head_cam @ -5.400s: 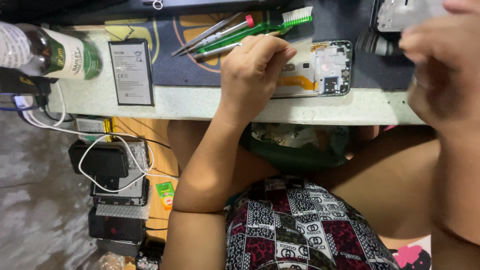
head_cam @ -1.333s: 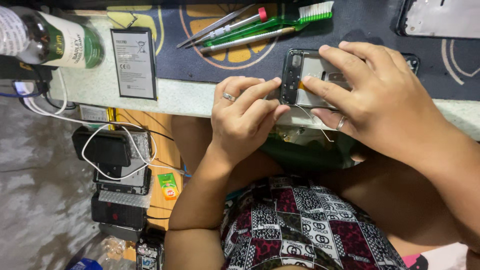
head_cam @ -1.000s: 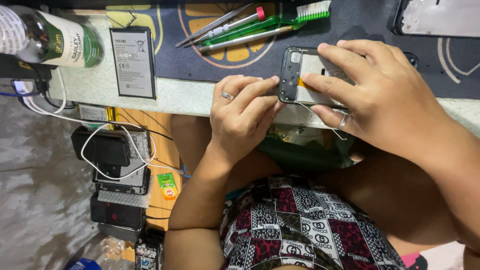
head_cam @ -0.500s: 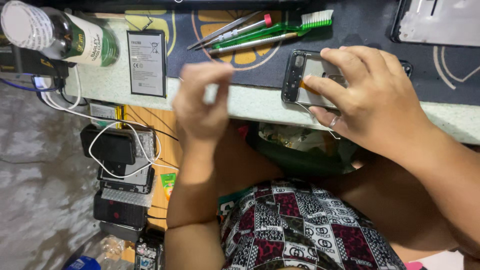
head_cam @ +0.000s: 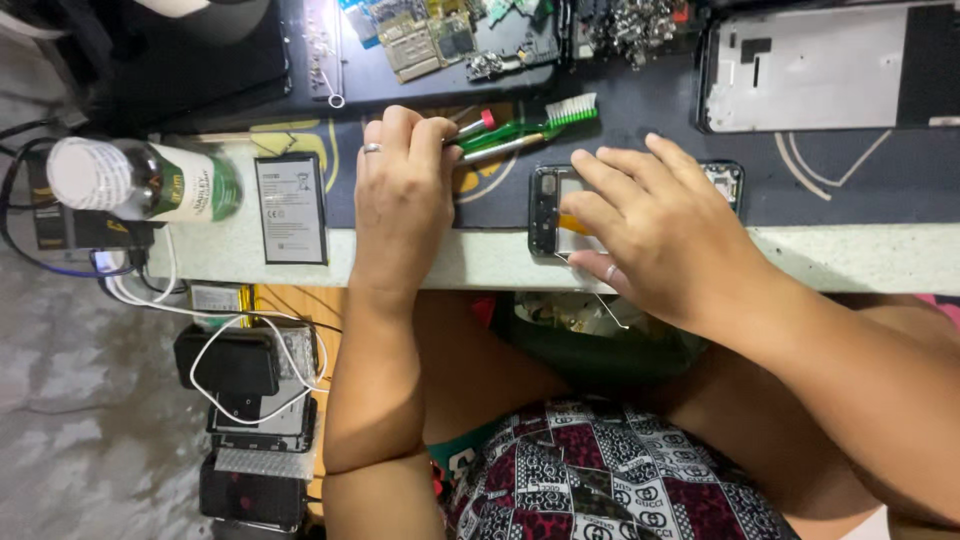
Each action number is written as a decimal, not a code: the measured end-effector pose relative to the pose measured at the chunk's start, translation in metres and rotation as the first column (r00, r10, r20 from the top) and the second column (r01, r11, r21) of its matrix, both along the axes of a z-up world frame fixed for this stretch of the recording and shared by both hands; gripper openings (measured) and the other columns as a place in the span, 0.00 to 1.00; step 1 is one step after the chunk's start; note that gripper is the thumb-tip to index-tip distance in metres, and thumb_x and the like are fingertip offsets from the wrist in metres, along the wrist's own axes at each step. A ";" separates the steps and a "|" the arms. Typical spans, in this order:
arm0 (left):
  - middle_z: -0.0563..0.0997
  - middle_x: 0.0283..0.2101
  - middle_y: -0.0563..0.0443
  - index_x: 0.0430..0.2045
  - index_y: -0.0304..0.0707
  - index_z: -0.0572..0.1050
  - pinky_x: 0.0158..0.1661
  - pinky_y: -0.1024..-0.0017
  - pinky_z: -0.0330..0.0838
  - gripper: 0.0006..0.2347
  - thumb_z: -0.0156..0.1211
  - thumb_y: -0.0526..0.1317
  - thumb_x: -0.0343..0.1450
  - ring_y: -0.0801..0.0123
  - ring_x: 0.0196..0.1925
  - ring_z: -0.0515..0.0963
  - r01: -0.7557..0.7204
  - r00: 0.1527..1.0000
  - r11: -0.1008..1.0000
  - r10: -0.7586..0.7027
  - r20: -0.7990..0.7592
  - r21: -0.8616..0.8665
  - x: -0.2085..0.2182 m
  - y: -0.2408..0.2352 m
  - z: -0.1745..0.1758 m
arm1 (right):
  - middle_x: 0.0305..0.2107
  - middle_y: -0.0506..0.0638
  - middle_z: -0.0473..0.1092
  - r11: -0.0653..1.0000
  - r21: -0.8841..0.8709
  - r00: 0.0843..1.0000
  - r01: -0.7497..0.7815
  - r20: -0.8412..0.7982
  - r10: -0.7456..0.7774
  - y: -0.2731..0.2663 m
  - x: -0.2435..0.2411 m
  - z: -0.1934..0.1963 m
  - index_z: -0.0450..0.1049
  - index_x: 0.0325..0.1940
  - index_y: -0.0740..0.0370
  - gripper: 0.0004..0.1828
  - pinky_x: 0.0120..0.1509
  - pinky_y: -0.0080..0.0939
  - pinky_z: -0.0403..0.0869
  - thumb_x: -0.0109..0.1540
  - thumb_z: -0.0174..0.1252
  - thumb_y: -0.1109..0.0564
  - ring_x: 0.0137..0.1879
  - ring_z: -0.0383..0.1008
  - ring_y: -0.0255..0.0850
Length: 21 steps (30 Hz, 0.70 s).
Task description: The person disassembles a smartphone, removes the battery, and uses a screwdriver to unscrew and remove the camera module from the phone frame. They then place the removed camera module on the workbench.
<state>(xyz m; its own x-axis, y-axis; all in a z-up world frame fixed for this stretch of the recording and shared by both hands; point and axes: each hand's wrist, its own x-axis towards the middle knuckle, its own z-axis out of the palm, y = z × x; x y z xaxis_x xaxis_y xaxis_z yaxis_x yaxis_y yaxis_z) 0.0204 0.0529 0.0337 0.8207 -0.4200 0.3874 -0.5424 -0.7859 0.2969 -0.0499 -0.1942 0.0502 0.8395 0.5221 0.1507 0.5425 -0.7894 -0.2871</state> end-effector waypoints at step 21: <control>0.74 0.43 0.45 0.43 0.38 0.75 0.47 0.58 0.67 0.13 0.64 0.29 0.66 0.51 0.46 0.73 0.037 0.997 0.997 -0.032 -0.067 0.071 0.003 -0.006 0.009 | 0.56 0.54 0.69 0.999 0.039 0.999 -0.038 0.021 0.037 -0.005 0.012 0.001 0.72 0.59 0.57 0.33 0.63 0.54 0.67 0.51 0.69 0.46 0.59 0.69 0.51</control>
